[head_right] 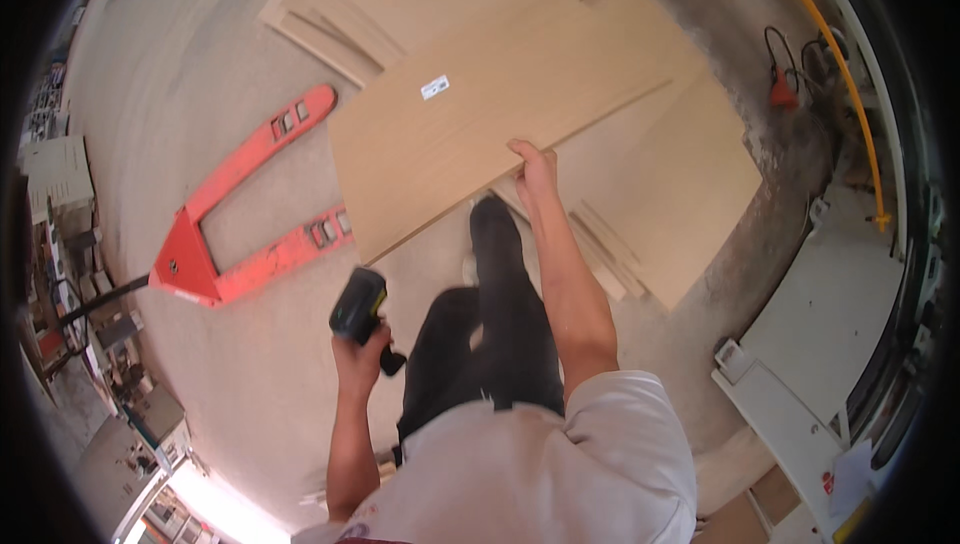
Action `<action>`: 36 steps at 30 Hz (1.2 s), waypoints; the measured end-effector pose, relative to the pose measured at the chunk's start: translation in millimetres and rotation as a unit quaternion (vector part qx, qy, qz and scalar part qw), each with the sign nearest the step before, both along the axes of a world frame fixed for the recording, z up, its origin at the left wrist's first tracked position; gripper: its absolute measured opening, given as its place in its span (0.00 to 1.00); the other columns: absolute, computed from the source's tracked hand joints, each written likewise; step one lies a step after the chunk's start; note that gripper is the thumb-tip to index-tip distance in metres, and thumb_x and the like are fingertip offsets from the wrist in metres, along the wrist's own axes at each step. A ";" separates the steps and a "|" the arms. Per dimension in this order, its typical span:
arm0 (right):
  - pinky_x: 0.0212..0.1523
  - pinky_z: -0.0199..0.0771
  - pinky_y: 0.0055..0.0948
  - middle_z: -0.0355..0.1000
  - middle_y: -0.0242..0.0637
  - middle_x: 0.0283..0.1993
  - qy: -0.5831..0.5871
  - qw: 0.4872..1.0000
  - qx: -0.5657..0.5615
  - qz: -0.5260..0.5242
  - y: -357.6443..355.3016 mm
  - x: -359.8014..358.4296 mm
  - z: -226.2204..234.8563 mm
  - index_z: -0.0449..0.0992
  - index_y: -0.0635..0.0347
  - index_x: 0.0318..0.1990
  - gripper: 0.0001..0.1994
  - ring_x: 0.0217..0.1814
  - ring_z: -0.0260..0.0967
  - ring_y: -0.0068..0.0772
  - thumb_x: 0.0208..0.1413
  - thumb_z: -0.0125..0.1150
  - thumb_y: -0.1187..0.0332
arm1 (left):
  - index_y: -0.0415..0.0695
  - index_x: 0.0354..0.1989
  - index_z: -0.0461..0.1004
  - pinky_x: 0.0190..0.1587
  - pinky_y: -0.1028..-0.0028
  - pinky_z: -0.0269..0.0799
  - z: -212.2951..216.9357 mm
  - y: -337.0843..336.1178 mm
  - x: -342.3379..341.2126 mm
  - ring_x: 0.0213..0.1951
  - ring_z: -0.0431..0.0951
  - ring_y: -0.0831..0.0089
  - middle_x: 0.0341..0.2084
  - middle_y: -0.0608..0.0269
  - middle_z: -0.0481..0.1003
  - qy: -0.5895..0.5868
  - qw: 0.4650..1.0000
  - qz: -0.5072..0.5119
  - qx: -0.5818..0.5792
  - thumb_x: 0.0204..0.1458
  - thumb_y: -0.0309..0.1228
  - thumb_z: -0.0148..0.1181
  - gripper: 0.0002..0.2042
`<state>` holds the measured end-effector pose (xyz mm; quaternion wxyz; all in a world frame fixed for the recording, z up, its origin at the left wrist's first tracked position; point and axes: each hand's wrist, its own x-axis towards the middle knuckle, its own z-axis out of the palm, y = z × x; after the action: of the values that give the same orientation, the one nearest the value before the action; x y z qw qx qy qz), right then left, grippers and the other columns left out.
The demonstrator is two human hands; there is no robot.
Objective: The person repeatedly picks up flat cardboard sheets from the floor, scans their barcodes with a handheld scanner, places them on a conveyor table, and then returns them to the floor stack. This cycle is performed multiple times.
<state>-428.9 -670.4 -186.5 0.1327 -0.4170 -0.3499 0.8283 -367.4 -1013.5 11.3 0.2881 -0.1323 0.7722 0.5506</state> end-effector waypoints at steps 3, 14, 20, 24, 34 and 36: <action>0.53 0.71 0.35 0.70 0.44 0.52 0.065 0.994 -0.053 -0.066 -41.0 111.2 40.8 0.66 0.71 0.55 0.25 0.55 0.69 0.37 0.47 0.60 0.79 | 0.34 0.32 0.75 0.30 0.77 0.68 54.3 17.5 15.4 0.26 0.70 0.83 0.22 0.69 0.73 0.031 0.997 -0.061 -0.031 0.45 0.23 0.60 0.06; 0.65 0.62 0.42 0.65 0.48 0.60 0.100 0.976 -0.004 -0.193 -73.0 415.2 223.3 0.59 0.70 0.62 0.32 0.64 0.62 0.47 0.47 0.59 0.73 | 0.35 0.34 0.71 0.30 0.76 0.69 115.0 138.9 85.5 0.26 0.74 0.75 0.23 0.62 0.72 -0.106 0.963 -0.176 0.176 0.47 0.29 0.58 0.11; 0.63 0.63 0.43 0.65 0.46 0.59 0.157 0.945 0.031 -0.285 -41.2 550.0 259.0 0.58 0.67 0.62 0.32 0.63 0.62 0.45 0.46 0.58 0.76 | 0.36 0.32 0.71 0.30 0.76 0.70 148.6 228.1 192.0 0.25 0.74 0.75 0.22 0.62 0.72 -0.098 0.936 -0.291 0.170 0.46 0.29 0.59 0.10; 0.64 0.62 0.42 0.64 0.46 0.60 0.134 0.936 0.048 -0.323 -20.1 586.0 247.8 0.58 0.68 0.62 0.32 0.63 0.62 0.45 0.47 0.58 0.75 | 0.36 0.33 0.71 0.29 0.76 0.69 144.7 273.1 223.9 0.25 0.74 0.75 0.22 0.62 0.72 -0.091 0.920 -0.342 0.165 0.45 0.30 0.59 0.10; 0.65 0.61 0.40 0.64 0.43 0.61 0.131 0.901 0.062 -0.409 87.9 635.5 230.8 0.58 0.67 0.63 0.31 0.64 0.62 0.42 0.48 0.57 0.74 | 0.35 0.31 0.73 0.29 0.76 0.69 134.1 434.3 264.3 0.25 0.74 0.75 0.21 0.61 0.73 -0.066 0.886 -0.429 0.164 0.45 0.30 0.59 0.10; 0.65 0.61 0.39 0.64 0.42 0.61 0.138 0.893 0.076 -0.421 131.9 644.7 237.0 0.59 0.66 0.63 0.31 0.64 0.61 0.42 0.48 0.57 0.74 | 0.35 0.31 0.73 0.29 0.76 0.69 134.7 480.6 274.4 0.24 0.74 0.75 0.21 0.61 0.73 -0.057 0.888 -0.426 0.166 0.45 0.30 0.59 0.10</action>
<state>215.8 -538.5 50.5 0.5470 -0.3959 -0.1816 0.7149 -93.0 -532.9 146.0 0.5565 0.2278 0.6336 0.4868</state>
